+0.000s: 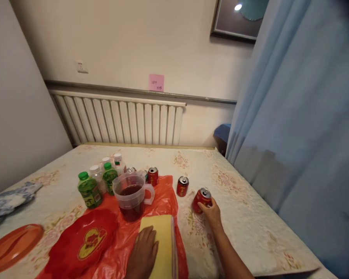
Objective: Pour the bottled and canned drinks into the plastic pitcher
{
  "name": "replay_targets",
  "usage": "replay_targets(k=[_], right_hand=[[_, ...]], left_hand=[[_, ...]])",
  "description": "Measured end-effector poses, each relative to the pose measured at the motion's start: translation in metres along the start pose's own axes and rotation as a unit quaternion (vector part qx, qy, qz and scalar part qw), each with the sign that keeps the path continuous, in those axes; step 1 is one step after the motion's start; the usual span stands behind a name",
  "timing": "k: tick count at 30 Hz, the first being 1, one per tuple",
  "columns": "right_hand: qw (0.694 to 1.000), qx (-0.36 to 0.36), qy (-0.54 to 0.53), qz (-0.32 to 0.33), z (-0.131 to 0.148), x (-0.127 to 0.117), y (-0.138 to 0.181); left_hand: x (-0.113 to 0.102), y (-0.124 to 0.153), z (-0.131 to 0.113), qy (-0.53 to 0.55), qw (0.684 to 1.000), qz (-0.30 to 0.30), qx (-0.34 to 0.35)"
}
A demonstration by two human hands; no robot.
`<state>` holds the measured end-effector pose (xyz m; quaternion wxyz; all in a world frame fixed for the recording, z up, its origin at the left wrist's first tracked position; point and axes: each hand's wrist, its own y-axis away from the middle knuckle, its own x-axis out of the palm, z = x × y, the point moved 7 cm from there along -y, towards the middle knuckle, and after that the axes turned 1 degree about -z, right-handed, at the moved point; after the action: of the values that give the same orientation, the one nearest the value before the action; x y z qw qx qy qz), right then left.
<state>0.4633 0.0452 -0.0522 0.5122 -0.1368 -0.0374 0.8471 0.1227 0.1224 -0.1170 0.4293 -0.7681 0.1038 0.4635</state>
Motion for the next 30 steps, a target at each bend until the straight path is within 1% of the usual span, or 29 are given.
replay_targets(k=[3,7,11,21,26,30], right_hand=[[1.000,-0.004,0.010,-0.012,-0.007,0.007,-0.022],[0.999,-0.020,0.021,-0.017,-0.012,0.022,-0.044],[0.999,-0.032,0.031,-0.011,-0.017,0.038,-0.057],[0.999,-0.031,0.034,0.006,-0.026,0.064,-0.071],[0.999,-0.035,0.019,0.019,-0.030,0.070,-0.072],[0.998,-0.035,0.004,0.049,-0.037,0.071,-0.067]], left_hand=[[-0.003,0.001,-0.003,-0.040,0.998,-0.039,0.041],[-0.010,-0.001,-0.006,-0.059,0.993,-0.068,0.070],[-0.014,-0.004,-0.007,-0.063,0.991,-0.083,0.086],[-0.016,-0.006,-0.009,-0.064,0.991,-0.073,0.090],[-0.019,-0.008,-0.011,-0.062,0.990,-0.076,0.098],[-0.019,-0.008,-0.012,-0.062,0.991,-0.073,0.094]])
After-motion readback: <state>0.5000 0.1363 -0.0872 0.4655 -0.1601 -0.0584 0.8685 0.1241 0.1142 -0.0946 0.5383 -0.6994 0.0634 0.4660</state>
